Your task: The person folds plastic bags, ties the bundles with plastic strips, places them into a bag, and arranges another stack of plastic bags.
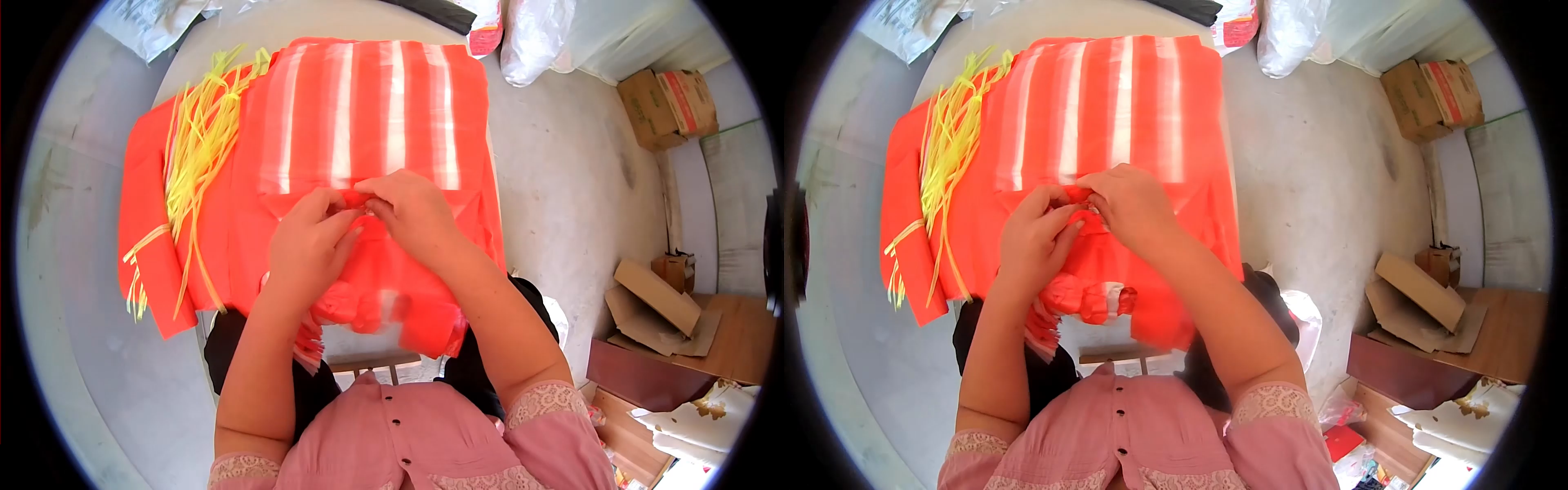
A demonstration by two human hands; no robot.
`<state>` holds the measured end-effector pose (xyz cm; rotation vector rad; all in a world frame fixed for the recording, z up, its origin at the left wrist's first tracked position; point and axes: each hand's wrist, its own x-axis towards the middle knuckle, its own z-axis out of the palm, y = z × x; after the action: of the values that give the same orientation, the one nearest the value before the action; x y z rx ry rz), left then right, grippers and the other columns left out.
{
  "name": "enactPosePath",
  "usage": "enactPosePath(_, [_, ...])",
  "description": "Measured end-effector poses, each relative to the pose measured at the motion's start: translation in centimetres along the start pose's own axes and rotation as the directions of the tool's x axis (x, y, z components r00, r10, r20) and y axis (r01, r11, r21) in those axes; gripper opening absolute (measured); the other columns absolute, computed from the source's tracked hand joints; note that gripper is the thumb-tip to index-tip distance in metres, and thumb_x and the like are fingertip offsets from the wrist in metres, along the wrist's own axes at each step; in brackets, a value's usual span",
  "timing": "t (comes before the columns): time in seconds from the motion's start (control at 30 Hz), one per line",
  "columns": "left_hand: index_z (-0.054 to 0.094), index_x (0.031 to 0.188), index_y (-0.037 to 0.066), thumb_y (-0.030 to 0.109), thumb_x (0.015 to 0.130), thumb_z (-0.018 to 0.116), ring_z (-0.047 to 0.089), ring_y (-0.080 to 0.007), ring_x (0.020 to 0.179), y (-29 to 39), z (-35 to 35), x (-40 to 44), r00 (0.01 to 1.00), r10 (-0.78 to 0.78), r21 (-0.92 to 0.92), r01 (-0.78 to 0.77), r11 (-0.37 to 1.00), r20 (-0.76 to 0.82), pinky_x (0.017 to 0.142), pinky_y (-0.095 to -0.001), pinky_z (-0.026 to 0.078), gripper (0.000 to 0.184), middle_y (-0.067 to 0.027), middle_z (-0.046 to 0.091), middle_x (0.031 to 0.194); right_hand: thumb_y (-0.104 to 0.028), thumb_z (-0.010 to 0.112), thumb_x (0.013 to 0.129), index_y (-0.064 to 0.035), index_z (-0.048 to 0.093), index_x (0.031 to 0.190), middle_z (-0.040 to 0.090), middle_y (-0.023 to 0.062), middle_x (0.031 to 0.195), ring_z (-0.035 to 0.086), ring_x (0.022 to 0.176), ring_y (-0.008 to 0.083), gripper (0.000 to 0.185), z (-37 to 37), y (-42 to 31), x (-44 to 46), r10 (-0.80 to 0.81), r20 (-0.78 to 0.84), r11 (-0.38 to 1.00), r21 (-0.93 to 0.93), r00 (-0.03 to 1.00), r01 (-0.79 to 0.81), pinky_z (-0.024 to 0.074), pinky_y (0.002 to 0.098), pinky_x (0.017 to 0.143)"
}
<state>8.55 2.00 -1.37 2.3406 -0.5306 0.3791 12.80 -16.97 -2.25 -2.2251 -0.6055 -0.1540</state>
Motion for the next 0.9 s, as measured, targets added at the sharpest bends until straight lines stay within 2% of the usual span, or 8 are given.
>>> enactPosePath(0.13, [0.073, 0.093, 0.001, 0.007, 0.08, 0.08, 0.064, -0.0301, 0.086, -0.6, 0.4, 0.1, 1.0, -0.011, 0.035, 0.012, 0.999, -0.029, 0.074, -0.0413, 0.054, 0.016, -0.01, 0.064, 0.096, -0.004, 0.071, 0.093, -0.0062, 0.075, 0.113, 0.074, 0.0108, 0.104, 0.069, 0.098, 0.0294, 0.02, 0.5, 0.3, 0.2, 0.002, -0.13, 0.994, 0.108, 0.991, 0.012, 0.057, 0.0395, 0.082])
enactPosePath(0.23, [0.07, 0.092, -0.002, 0.004, 0.083, 0.078, 0.065, -0.0328, 0.087, -1.0, 0.3, 0.4, 1.0, -0.024, 0.001, 0.024, 1.0, -0.007, 0.075, -0.0402, 0.053, 0.014, -0.0132, 0.065, 0.094, -0.002, 0.073, 0.09, -0.0041, 0.074, 0.11, 0.074, 0.0114, 0.104, 0.068, 0.099, 0.0295, 0.02, -1.4, -0.4, 0.1, -0.136, -0.28, 0.988, 0.029, 0.95, 0.15, 0.0574, 0.0389, 0.083])
enactPosePath(0.33, [0.068, 0.091, -0.001, 0.005, 0.082, 0.078, 0.065, -0.0333, 0.086, -1.4, 0.8, 0.6, 0.997, -0.079, -0.003, 0.079, 0.997, -0.023, 0.074, -0.0409, 0.053, 0.015, -0.0134, 0.065, 0.092, -0.004, 0.077, 0.086, -0.0029, 0.073, 0.108, 0.073, 0.0117, 0.105, 0.068, 0.101, 0.03, 0.023, -2.9, -1.1, -1.2, -0.306, 0.039, 0.952, 0.029, 0.951, 0.305, 0.0579, 0.0396, 0.085])
enactPosePath(0.43, [0.067, 0.09, 0.0, 0.005, 0.083, 0.078, 0.066, -0.0338, 0.087, -1.4, 1.2, 0.9, 0.984, -0.178, 0.025, 0.179, 0.984, -0.016, 0.074, -0.0418, 0.053, 0.014, -0.0138, 0.066, 0.091, -0.01, 0.076, 0.087, -0.0046, 0.072, 0.106, 0.072, 0.009, 0.117, 0.069, 0.106, 0.0288, 0.02, -1.4, -1.4, -1.8, -0.401, 0.079, 0.916, 0.001, 0.913, 0.402, 0.0583, 0.0425, 0.087])
enactPosePath(0.53, [0.066, 0.09, 0.001, 0.004, 0.083, 0.077, 0.067, -0.0329, 0.088, -0.4, 1.2, 1.4, 0.949, -0.316, 0.017, 0.317, 0.948, -0.005, 0.074, -0.0425, 0.053, 0.013, -0.0138, 0.066, 0.094, -0.01, 0.077, 0.087, -0.0017, 0.072, 0.112, 0.07, 0.0096, 0.125, 0.067, 0.118, 0.0287, 0.027, -1.3, -1.4, -2.4, -0.249, 0.106, 0.957, -0.124, 0.963, 0.262, 0.0583, 0.0407, 0.094])
enactPosePath(0.63, [0.069, 0.098, 0.002, 0.004, 0.084, 0.077, 0.067, -0.0319, 0.089, -0.6, 1.3, 1.2, 0.974, -0.22, 0.037, 0.222, 0.974, -0.052, 0.076, -0.0411, 0.054, 0.016, -0.0128, 0.067, 0.098, -0.006, 0.078, 0.084, -0.0017, 0.07, 0.122, 0.065, 0.0121, 0.137, 0.062, 0.128, 0.0325, 0.039, -2.0, -0.4, -2.1, -0.207, 0.207, 0.965, -0.117, 0.956, 0.234, 0.0548, 0.0417, 0.105])
enactPosePath(0.73, [0.071, 0.111, 0.005, 0.007, 0.081, 0.08, 0.066, -0.0317, 0.098, -1.7, 1.0, 0.7, 1.0, 0.006, 0.067, -0.005, 0.998, -0.021, 0.083, -0.0419, 0.054, 0.032, -0.0119, 0.068, 0.107, -0.005, 0.076, 0.084, -0.0018, 0.066, 0.13, 0.065, 0.0129, 0.139, 0.059, 0.132, 0.0328, 0.047, -2.3, 0.3, -1.8, -0.266, 0.236, 0.93, -0.191, 0.935, 0.313, 0.0524, 0.0428, 0.109])
enactPosePath(0.9, [0.073, 0.119, 0.008, 0.01, 0.075, 0.083, 0.062, -0.0335, 0.111, -1.0, -1.3, 0.2, 0.998, 0.053, 0.15, -0.059, 0.987, 0.044, 0.095, -0.0447, 0.051, 0.046, -0.0117, 0.068, 0.117, -0.003, 0.064, 0.088, 0.003, 0.065, 0.129, 0.066, 0.0167, 0.135, 0.062, 0.129, 0.0324, 0.041, -2.1, 0.0, -1.7, -0.324, 0.217, 0.849, -0.362, 0.921, 0.384, 0.0532, 0.0404, 0.107])
